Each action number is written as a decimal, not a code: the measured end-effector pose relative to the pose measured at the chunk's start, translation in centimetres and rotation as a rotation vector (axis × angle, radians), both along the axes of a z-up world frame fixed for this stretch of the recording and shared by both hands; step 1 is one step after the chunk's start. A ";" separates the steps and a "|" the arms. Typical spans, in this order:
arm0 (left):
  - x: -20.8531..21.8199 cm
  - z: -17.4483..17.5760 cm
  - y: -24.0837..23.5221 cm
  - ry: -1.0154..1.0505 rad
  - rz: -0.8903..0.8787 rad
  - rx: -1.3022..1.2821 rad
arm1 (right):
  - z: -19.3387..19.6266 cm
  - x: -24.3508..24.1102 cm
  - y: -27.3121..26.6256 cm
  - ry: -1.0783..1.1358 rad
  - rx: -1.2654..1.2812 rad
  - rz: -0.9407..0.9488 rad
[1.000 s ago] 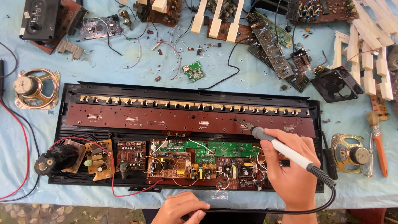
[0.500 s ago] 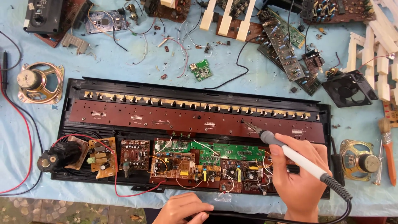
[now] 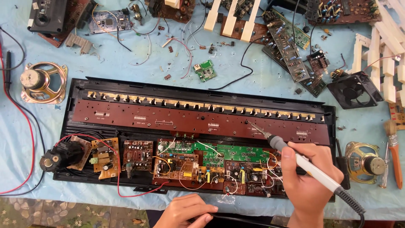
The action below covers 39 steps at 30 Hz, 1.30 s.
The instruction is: The person uses a soldering iron to work on the circuit board of a disassembled electronic keyboard. They move the soldering iron across various points on the board while handling the device and other components on the table.
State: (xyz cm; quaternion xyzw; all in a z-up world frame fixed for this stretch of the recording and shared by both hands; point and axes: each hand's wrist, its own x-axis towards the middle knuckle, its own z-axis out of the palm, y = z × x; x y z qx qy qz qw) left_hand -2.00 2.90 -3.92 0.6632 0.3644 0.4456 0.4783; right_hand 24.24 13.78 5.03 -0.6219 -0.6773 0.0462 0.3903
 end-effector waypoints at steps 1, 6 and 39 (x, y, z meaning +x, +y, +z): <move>0.0 -0.1 0.0 0.007 0.000 0.002 | -0.3 0.0 -0.1 0.048 0.000 0.005; 0.0 0.2 -0.1 -0.002 0.002 -0.010 | -0.6 0.1 0.2 0.050 -0.020 0.009; 0.0 0.5 0.1 0.010 -0.013 -0.048 | 0.4 -0.2 0.2 0.101 -0.119 0.027</move>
